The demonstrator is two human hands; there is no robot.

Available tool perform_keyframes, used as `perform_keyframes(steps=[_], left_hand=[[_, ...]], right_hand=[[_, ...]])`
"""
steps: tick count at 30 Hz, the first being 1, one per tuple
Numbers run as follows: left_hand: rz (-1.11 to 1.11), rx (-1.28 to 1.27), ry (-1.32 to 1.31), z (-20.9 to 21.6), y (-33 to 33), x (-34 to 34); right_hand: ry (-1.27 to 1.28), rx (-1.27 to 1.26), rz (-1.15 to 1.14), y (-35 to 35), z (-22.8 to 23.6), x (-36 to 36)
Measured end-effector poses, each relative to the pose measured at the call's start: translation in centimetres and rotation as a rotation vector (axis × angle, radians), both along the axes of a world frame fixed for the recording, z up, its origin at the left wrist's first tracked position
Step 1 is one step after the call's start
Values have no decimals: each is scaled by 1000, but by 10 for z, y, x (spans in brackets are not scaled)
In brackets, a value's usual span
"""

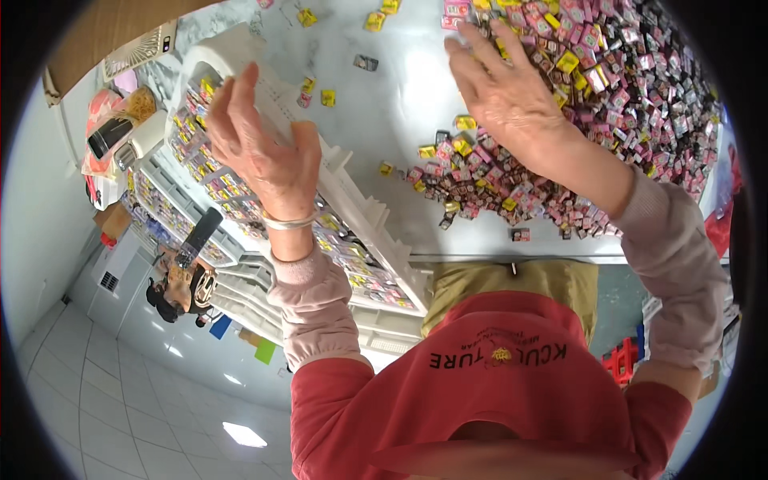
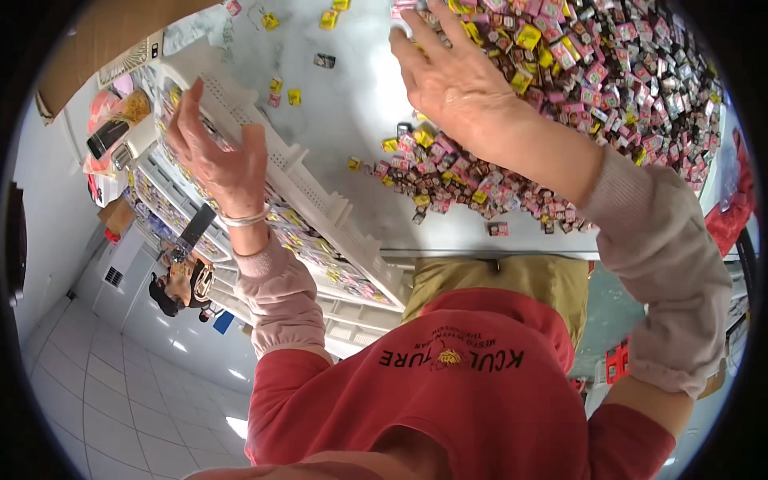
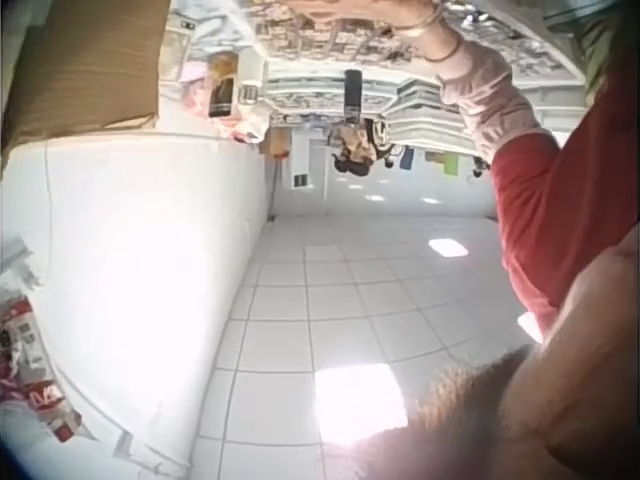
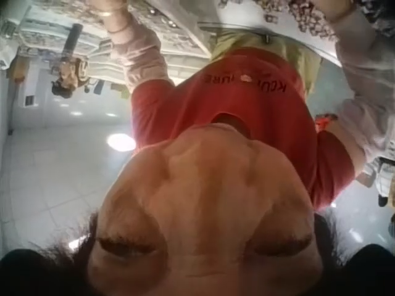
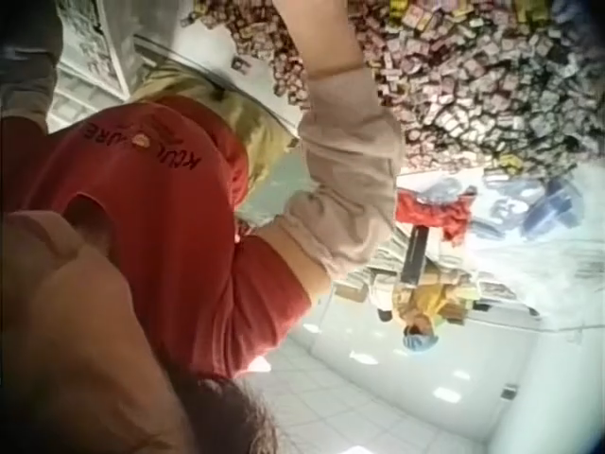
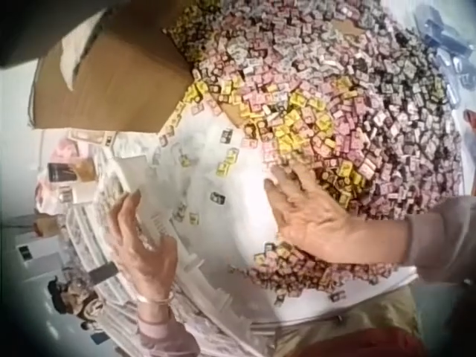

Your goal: Sort small colorful plastic components and place them into a partitioned tray.

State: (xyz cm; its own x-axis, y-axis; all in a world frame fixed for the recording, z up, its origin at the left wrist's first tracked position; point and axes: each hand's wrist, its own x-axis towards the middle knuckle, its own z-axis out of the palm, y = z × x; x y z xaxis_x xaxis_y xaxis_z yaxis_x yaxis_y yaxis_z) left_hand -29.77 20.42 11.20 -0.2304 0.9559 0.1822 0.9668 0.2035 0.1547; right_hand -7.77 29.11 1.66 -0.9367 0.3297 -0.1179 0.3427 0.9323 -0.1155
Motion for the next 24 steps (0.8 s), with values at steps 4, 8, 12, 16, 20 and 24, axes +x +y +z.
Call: perform_keyframes(steps=[4,8,12,16,20,24], left_hand=[[12,-9,27,-8,2,9],[13,-31,73,-8,-5,6],[25,-79,69,-18,0,9],[24,-87,53,-37,4,11],[25,-97,57,-59,7,15],[18,-77,87,-66,2,13]], right_hand=[[371,-58,-3,-31,-34,-72],[190,-67,485,-49,-49,-177],[73,-1,120,31,-54,-222],[375,321,-146,122,-53,-184],[326,-16,-23,116,-49,-130],[218,-52,105,76,-32,-56]])
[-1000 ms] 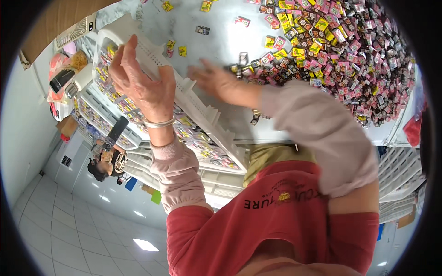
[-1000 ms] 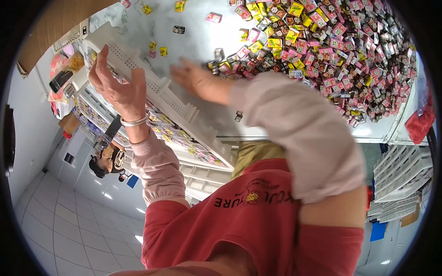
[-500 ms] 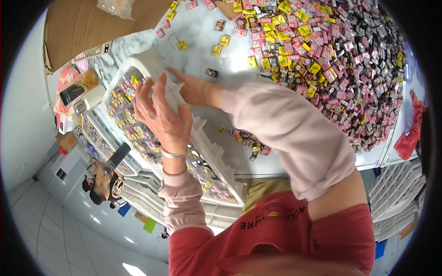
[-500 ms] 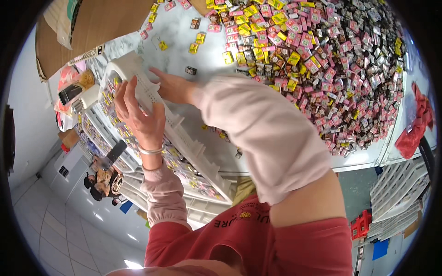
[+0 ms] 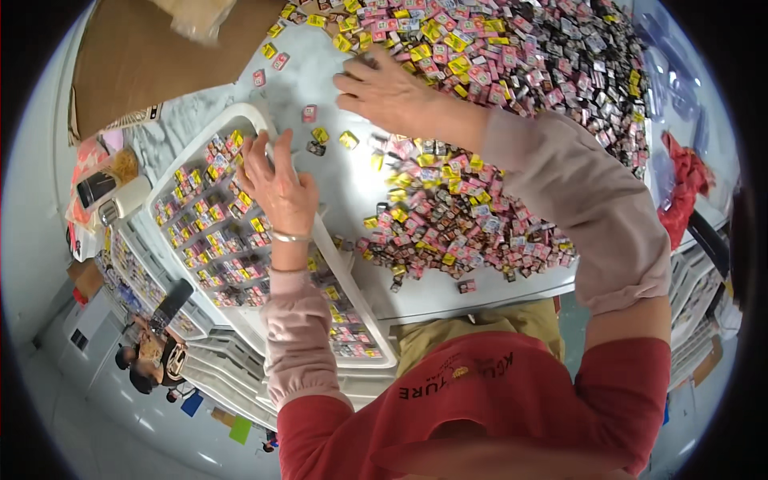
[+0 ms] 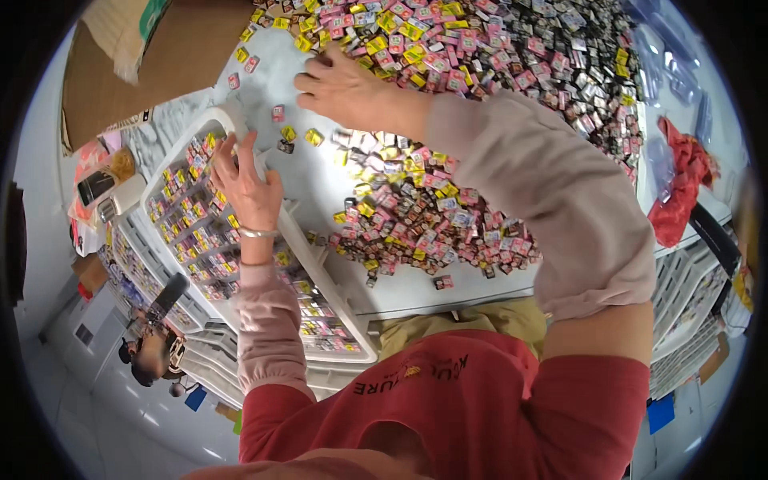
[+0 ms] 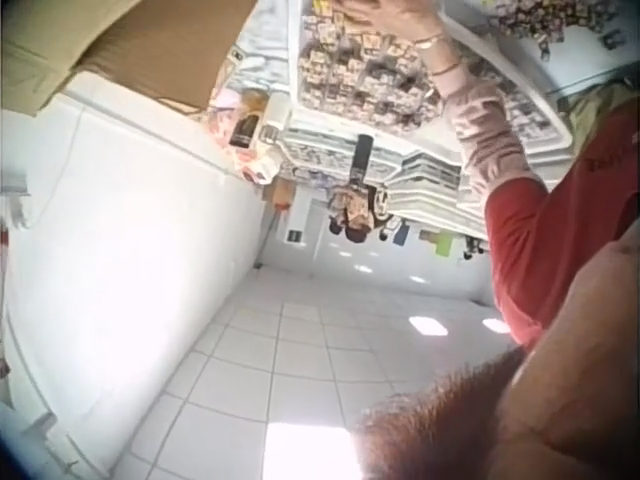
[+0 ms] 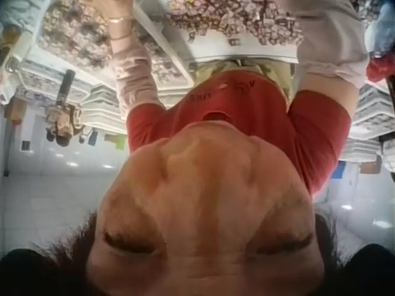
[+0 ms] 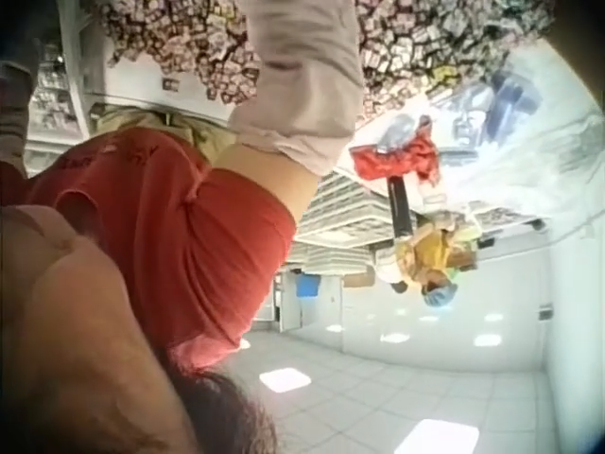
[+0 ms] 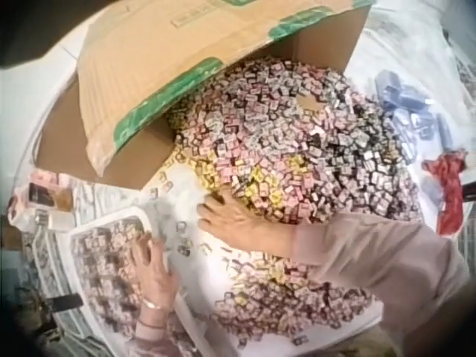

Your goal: Sort small colorful plastic components and place them into a partitioned tray.

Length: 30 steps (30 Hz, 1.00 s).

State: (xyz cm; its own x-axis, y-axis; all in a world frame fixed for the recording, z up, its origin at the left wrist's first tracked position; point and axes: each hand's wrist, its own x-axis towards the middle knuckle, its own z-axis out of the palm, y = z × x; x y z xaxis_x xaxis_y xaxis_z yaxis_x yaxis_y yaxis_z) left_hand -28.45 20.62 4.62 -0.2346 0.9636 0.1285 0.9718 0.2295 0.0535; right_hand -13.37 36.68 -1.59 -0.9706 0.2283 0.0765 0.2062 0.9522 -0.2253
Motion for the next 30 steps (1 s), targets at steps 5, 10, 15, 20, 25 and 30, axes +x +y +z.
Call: perform_keyframes(steps=[5,10,15,20,25,30], left_hand=[[-63,103,-9,-17,-1,-3],[-78,157,30,-21,-3,-10],[-110,222,115,-22,-4,-12],[-73,104,382,-26,-22,-10],[-33,236,433,-12,-41,57],[-35,466,-80,-1,-88,132]], right_hand=[[52,268,-260,17,11,86],[-317,188,-305,30,57,155],[113,177,-366,-1,60,203],[258,-81,-148,-126,69,223],[88,-137,-28,-246,37,282],[260,75,-116,-272,-6,262]])
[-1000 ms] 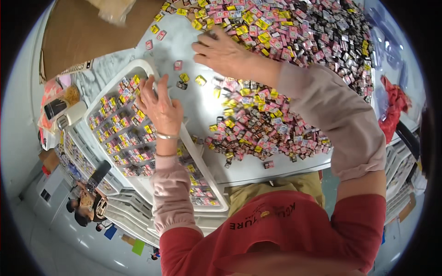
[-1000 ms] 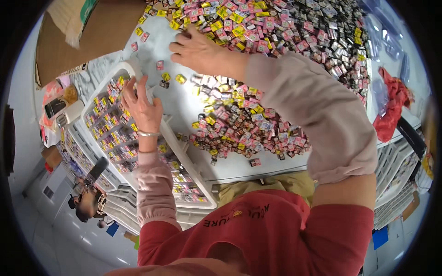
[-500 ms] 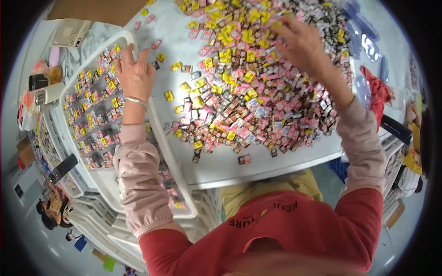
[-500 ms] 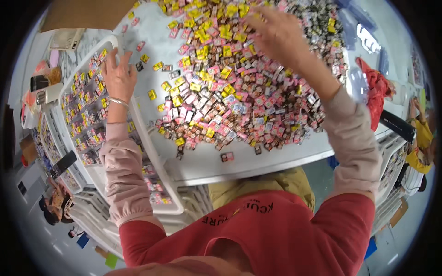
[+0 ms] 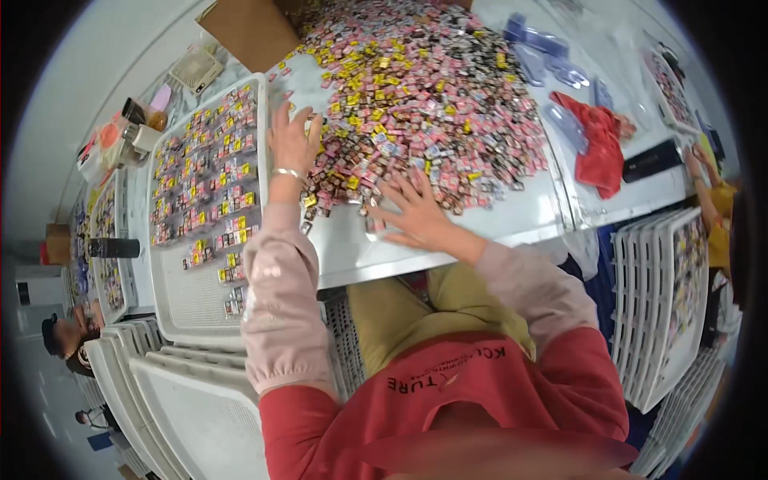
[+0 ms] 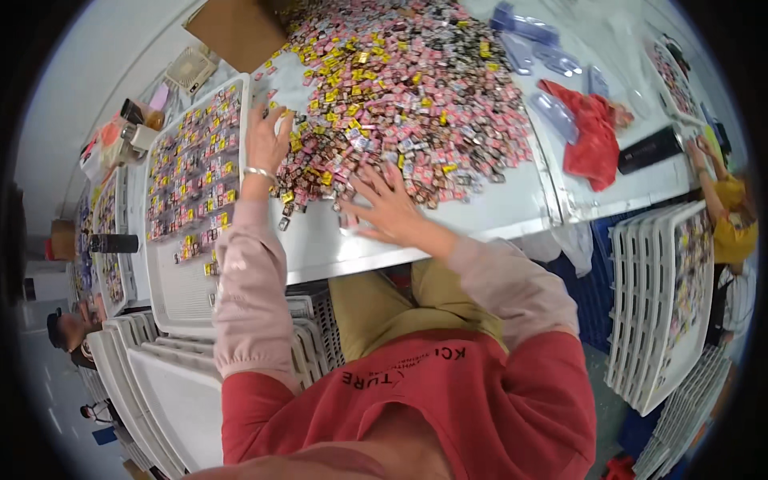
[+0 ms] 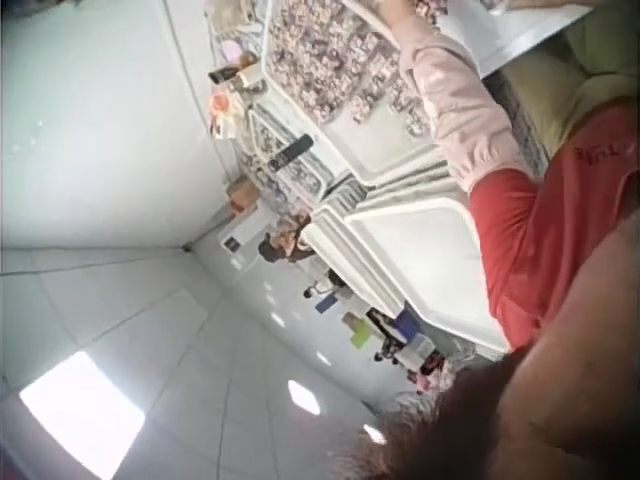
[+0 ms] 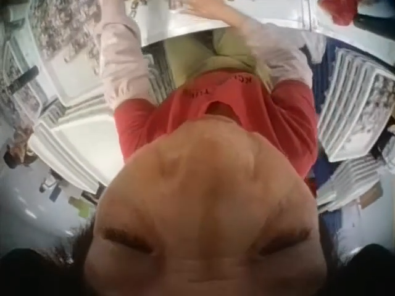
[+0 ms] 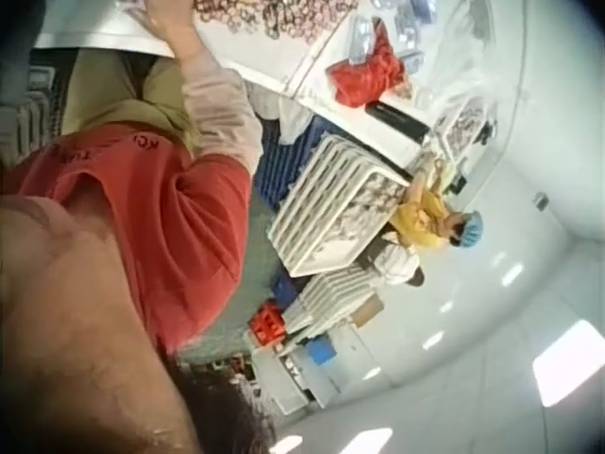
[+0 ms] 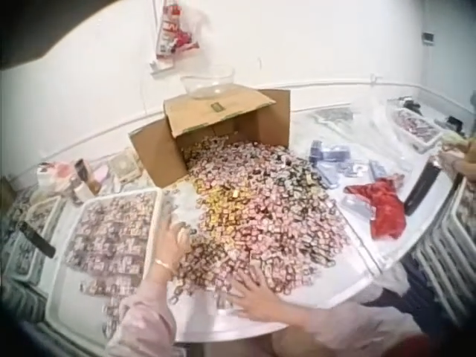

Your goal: Sort small colorful plastic components and place them into a partitioned tray.

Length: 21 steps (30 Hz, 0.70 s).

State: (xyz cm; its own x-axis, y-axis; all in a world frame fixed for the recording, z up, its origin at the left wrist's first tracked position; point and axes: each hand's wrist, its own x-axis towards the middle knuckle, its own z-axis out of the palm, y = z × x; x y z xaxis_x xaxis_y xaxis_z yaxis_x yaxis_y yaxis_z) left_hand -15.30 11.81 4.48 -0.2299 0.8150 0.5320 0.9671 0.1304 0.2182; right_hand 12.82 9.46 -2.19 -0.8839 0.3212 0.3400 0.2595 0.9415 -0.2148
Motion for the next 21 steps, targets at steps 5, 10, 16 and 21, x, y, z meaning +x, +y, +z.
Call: perform_keyframes(steps=[5,10,16,21], left_hand=[[115,-15,-224,-31,-77,62],[244,-131,-124,-82,-127,89],[195,-51,-152,-95,-134,88],[343,-155,-165,-98,-92,109]], right_hand=[[41,149,-133,22,-16,-40],[-19,105,-187,44,-2,-47],[64,3,-286,32,27,55],[-18,8,-517,32,-9,97]])
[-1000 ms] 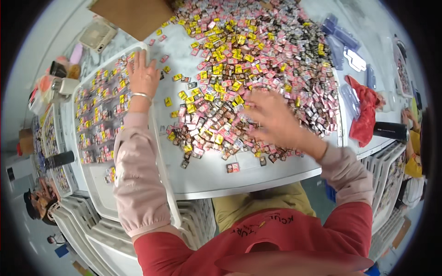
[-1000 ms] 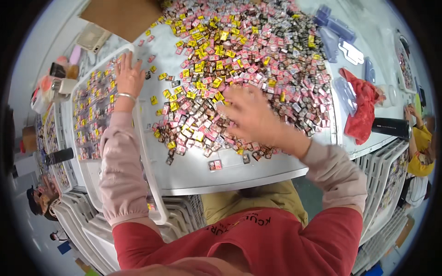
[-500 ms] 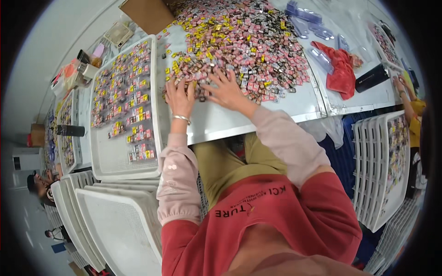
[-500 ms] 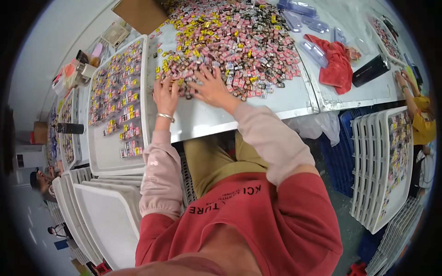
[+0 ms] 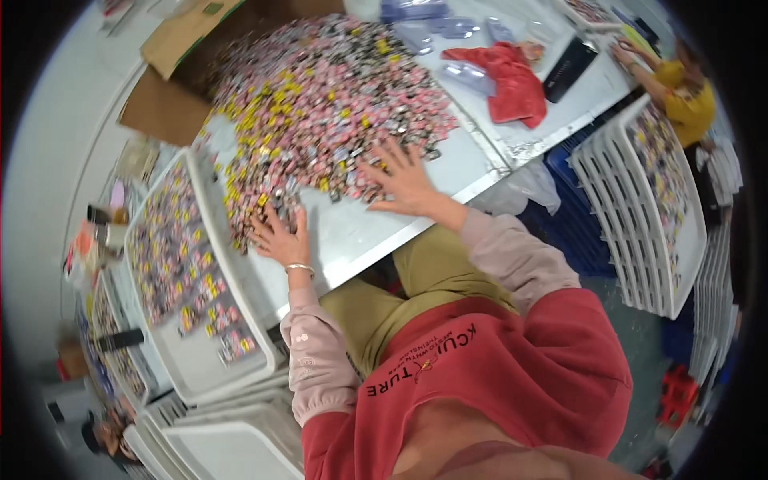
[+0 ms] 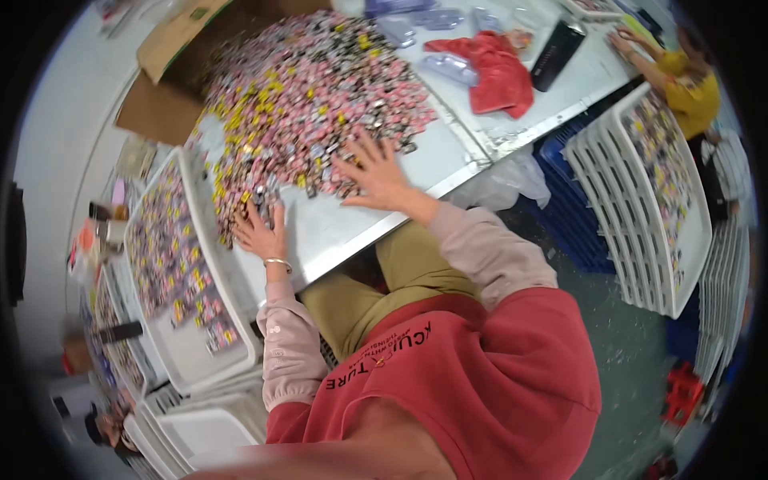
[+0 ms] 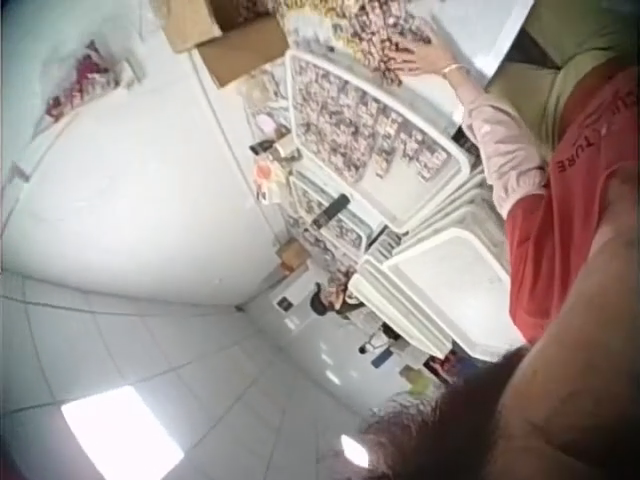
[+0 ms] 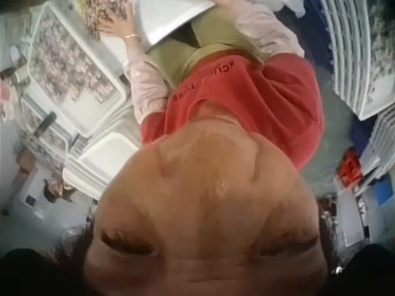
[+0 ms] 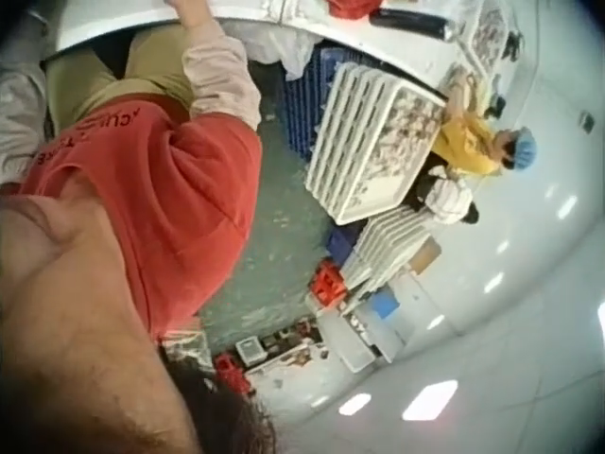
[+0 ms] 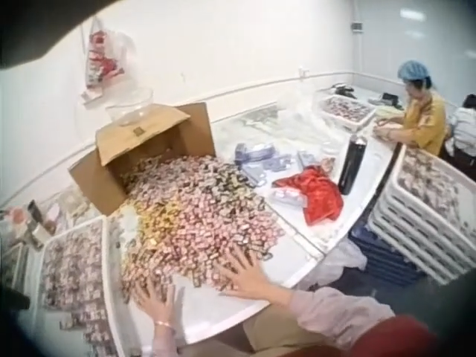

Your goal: Sort small colorful plastic components and place them into a partitioned tray.

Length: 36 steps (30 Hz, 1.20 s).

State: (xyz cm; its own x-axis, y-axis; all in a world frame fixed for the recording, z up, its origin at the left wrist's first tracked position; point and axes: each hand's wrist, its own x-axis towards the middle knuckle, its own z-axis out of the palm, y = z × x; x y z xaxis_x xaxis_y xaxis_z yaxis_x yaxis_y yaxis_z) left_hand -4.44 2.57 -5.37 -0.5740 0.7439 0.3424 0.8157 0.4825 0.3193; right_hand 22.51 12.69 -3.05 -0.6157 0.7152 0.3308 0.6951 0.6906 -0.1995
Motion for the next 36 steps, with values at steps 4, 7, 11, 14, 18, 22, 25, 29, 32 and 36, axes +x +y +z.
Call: perform_keyframes(steps=[4,7,11,14,18,22,25,29,32,36], left_hand=[[22,-53,151,-7,32,1],[37,22,84,-1,44,8],[-93,169,96,-9,37,-1],[-93,253,84,1,21,0],[-90,319,83,-4,-3,3],[-58,382,-4,2,-11,29],[-27,360,-104,3,-23,31],[-65,403,-149,9,-20,24],[-72,448,-143,9,-19,23],[-112,520,-179,-3,-14,17]], right_hand=[[150,67,14,22,-9,-32],[90,86,27,35,-6,-44],[68,118,56,44,-5,-48],[75,88,89,34,-1,-48],[190,22,102,10,15,-33],[298,-42,144,-1,14,-3],[437,22,128,1,15,-7],[523,-174,236,-2,22,-17],[529,-118,254,-12,31,-18],[611,-127,96,-7,17,8]])
